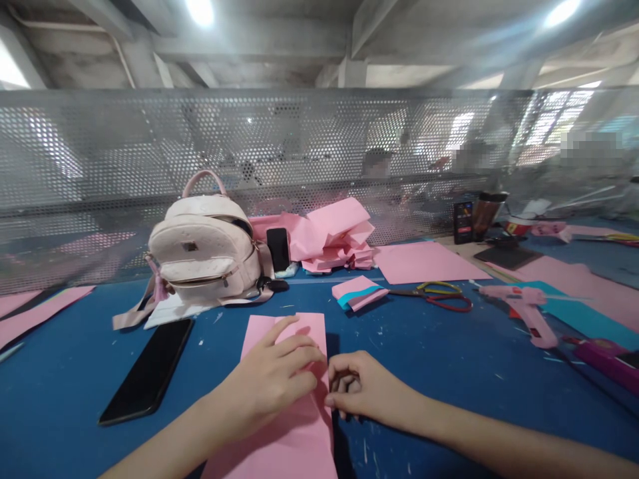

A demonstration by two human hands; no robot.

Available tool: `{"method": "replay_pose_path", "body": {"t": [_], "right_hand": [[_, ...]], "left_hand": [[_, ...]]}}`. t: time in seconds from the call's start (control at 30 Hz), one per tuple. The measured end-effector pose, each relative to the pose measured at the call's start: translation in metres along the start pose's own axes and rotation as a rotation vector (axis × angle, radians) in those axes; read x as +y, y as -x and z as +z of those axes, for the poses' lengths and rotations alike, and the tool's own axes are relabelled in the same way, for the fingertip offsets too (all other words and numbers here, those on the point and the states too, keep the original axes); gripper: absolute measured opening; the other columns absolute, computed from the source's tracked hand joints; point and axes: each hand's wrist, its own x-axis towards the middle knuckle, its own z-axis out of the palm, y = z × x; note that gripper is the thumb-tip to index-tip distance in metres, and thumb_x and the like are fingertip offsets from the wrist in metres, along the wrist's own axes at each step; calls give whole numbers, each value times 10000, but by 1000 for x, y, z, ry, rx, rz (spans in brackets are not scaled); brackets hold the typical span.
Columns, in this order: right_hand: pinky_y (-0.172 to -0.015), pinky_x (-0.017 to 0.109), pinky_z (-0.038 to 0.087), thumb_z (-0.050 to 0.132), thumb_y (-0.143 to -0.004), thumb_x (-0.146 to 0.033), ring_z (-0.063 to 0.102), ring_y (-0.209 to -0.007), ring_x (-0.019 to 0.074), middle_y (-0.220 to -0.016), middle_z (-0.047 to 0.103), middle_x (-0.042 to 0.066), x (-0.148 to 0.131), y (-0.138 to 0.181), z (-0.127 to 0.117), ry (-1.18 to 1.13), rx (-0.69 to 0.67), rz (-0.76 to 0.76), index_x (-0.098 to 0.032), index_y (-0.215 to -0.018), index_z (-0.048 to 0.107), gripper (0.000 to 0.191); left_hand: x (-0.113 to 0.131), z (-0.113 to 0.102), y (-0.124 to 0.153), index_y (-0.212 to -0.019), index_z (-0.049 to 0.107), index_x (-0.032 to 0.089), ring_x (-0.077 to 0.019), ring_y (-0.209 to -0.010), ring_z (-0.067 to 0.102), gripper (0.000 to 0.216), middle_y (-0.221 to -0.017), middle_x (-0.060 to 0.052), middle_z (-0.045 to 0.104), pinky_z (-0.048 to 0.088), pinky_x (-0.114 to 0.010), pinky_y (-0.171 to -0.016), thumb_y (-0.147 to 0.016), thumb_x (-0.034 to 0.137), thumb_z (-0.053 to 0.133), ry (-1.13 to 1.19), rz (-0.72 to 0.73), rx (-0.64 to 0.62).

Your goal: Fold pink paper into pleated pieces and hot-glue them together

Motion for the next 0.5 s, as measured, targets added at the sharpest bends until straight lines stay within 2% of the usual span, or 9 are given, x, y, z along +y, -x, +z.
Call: {"method": "replay_pose_path", "body": {"t": [0.13, 0.23, 0.33, 0.43, 0.5], "right_hand": [[-420, 162, 425, 707, -722, -313, 575, -474, 94, -547, 593, -50, 1, 1, 3, -92, -56, 21, -174, -773, 531, 229], [-413, 159, 440, 753, -708, -370, 607, -495, 100, -606, 633, -31, -1, 3, 5, -217, -78, 31, -161, -864, 550, 331], [-431, 172, 466, 776, -691, -397, 634, -523, 112, -658, 665, -4, -3, 4, 5, -287, -45, 16, -142, -916, 586, 389], [-442, 185, 483, 797, -664, -381, 651, -537, 128, -684, 684, 17, -2, 4, 5, -326, -26, 0, -140, -910, 581, 407], [-440, 186, 483, 794, -664, -356, 654, -535, 135, -660, 680, 15, 0, 2, 6, -319, -25, 6, -142, -902, 573, 390]], "left_hand": [[-2, 0, -2, -881, 610, 206, -178, -1158, 546, 100, -1175, -14, 649, 228, -480, -1165, -914, 120, 571, 25, 1, 61], [0, -3, -3, -995, 622, 238, -195, -1145, 541, 182, -1236, -43, 607, 330, -475, -1085, -913, 98, 541, 105, -96, 96], [4, -7, -4, -1099, 582, 214, -181, -1004, 580, 274, -1137, -76, 603, 489, -331, -848, -874, 70, 521, 267, -376, 112], [8, -11, -4, -892, 589, 186, -130, -710, 587, 31, -817, -7, 614, 488, -233, -632, -878, 208, 572, 634, -729, 77], [10, -12, -5, -776, 592, 174, -119, -621, 594, 230, -697, 8, 604, 495, -229, -596, -913, 355, 553, 963, -864, 6]]}}
